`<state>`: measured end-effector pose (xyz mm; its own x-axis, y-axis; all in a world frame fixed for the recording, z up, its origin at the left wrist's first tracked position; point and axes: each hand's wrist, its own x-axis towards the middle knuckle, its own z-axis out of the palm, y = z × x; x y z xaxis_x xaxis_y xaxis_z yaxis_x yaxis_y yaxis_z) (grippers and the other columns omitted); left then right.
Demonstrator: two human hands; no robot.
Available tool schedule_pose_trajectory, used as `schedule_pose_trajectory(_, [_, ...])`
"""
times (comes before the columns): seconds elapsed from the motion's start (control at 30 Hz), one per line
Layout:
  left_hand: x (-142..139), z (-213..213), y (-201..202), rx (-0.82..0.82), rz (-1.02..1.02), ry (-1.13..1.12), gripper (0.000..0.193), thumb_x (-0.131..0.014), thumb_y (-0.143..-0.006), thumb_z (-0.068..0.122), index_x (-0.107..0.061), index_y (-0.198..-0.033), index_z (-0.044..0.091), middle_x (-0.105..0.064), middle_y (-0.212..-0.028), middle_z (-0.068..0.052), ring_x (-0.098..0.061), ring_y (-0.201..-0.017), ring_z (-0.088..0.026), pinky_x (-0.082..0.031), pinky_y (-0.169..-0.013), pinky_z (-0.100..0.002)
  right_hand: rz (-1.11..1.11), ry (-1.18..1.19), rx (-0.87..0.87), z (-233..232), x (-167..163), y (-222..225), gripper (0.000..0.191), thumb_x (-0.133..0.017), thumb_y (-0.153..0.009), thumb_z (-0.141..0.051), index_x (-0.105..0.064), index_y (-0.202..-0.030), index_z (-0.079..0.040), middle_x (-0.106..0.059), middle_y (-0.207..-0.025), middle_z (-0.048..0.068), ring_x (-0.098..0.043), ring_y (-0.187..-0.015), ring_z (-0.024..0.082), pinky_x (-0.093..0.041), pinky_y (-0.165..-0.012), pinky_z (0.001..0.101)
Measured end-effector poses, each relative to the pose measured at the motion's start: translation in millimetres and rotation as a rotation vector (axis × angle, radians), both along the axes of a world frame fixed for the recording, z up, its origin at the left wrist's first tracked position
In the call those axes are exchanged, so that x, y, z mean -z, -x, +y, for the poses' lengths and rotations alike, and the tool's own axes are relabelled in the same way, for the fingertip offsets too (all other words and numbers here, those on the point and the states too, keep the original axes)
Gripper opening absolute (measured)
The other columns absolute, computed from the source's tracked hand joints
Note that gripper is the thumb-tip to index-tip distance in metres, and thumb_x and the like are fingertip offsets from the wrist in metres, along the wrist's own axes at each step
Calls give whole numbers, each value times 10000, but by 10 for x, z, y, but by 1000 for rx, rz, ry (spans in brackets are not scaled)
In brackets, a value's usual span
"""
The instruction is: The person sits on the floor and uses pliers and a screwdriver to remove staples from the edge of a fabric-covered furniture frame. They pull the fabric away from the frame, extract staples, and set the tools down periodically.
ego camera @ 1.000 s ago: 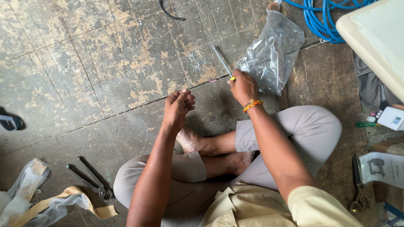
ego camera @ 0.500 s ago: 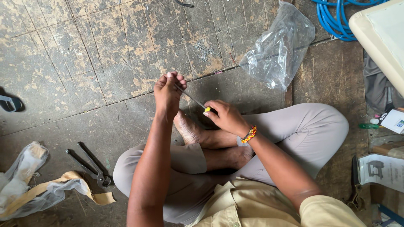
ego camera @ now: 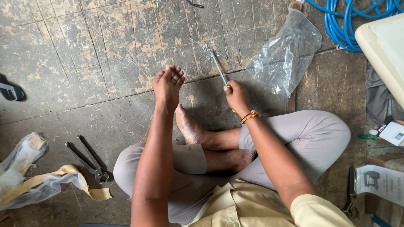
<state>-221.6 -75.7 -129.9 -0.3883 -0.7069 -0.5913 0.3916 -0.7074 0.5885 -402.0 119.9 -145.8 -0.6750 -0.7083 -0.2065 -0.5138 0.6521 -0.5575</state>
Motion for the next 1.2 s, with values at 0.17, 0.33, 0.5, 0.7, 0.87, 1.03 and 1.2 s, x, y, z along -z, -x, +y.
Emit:
schedule_pose_trajectory(0.17, [104,37,10,49,-45,-30,200,-535,-1027,165,-620,-1037,-15,-693,-957,-136,-700,-842,-213,-616,-785,-366,-124,41,14,62,4,-55,241,-712,-957,-256,-678,-1135,-97,-751,-978,146,-737,-871,317,-561,-759,412])
schedule_pose_trajectory(0.33, [235,115,64,126,-118,-8,324,-515,-1053,304,-606,-1041,-6,-664,-935,-119,-683,-826,-213,-616,-780,-374,-169,51,-30,161,-325,-217,270,-711,-962,-244,-671,-1186,-98,-747,-964,131,-727,-818,273,-553,-719,387])
schedule_pose_trajectory(0.5, [216,183,111,177,-105,-136,446,-467,-1042,456,-566,-1048,21,-648,-884,-118,-661,-770,-224,-578,-731,-387,-266,89,-156,248,-725,-482,280,-694,-956,-197,-660,-1198,-61,-739,-987,116,-707,-773,267,-547,-675,376])
schedule_pose_trajectory(0.7, [121,207,182,201,8,-148,515,-445,-1025,532,-587,-916,49,-573,-736,-48,-557,-620,-156,-507,-564,-332,-167,208,-367,358,-939,-724,243,-690,-961,-141,-662,-1169,-20,-710,-1082,149,-699,-953,316,-555,-819,398])
schedule_pose_trajectory(0.87, [59,66,106,40,-81,-77,520,-441,-1061,536,-447,-720,144,-407,-571,45,-344,-426,-96,-320,-362,-297,-139,242,-420,444,-1042,-774,239,-687,-968,-125,-658,-1176,-13,-703,-1096,156,-686,-982,336,-547,-845,406])
schedule_pose_trajectory(1.03, [-5,-282,-63,-206,-35,-121,514,-387,-1074,508,-446,-713,147,-425,-572,35,-336,-422,-86,-291,-344,-274,-206,205,-322,509,-1028,-562,245,-685,-968,-148,-655,-1177,-25,-708,-1031,143,-705,-907,291,-550,-775,372])
schedule_pose_trajectory(1.2, [-85,-240,-15,-56,100,-193,351,-413,-1099,329,-552,-892,82,-594,-784,-60,-562,-660,-162,-436,-564,-278,159,274,-234,89,-482,-121,211,-677,-968,-99,-645,-1161,-21,-705,-1074,179,-683,-979,367,-545,-846,442])
